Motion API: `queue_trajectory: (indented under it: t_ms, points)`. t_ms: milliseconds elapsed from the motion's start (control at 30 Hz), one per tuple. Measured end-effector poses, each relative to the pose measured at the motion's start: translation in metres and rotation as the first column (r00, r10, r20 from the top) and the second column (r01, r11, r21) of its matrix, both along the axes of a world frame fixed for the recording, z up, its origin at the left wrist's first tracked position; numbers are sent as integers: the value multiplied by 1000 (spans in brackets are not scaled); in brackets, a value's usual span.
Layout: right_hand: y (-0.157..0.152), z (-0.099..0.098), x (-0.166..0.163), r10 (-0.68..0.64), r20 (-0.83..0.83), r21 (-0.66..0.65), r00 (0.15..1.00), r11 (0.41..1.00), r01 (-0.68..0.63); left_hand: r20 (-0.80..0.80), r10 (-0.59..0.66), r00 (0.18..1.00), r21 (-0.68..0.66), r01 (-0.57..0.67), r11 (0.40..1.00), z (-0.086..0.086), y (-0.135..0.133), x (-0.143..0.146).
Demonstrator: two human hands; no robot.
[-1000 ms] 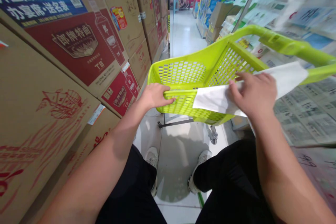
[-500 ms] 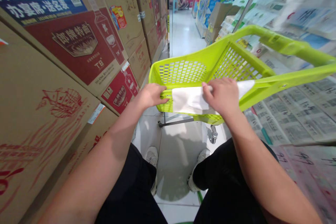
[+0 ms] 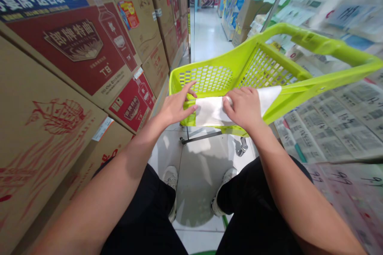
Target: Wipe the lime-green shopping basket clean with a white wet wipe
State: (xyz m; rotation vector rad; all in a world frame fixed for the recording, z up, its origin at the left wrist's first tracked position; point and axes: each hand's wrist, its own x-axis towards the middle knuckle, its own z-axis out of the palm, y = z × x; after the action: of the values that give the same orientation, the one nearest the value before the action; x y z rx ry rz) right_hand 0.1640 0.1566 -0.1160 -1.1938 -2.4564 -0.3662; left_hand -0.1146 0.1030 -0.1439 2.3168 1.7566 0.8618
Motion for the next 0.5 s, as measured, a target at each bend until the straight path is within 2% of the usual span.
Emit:
queue_trajectory:
  t_ms: [100, 200, 333, 500]
  points:
    - [2, -2, -8, 71, 18, -5, 997, 997, -71, 31, -36, 999, 39, 35, 999, -2, 0, 0]
    - [1, -4, -17, 141, 25, -12, 990, 990, -141, 67, -21, 998, 49, 18, 999, -4, 2, 0]
    - [-12, -9, -47, 205, 9, -33, 979, 978, -204, 191, -30, 981, 86, 13, 996, -6, 6, 2]
    - [-29, -18, -86, 283, 15, -7, 959, 959, -283, 155, -50, 987, 206, 18, 978, -8, 10, -1]
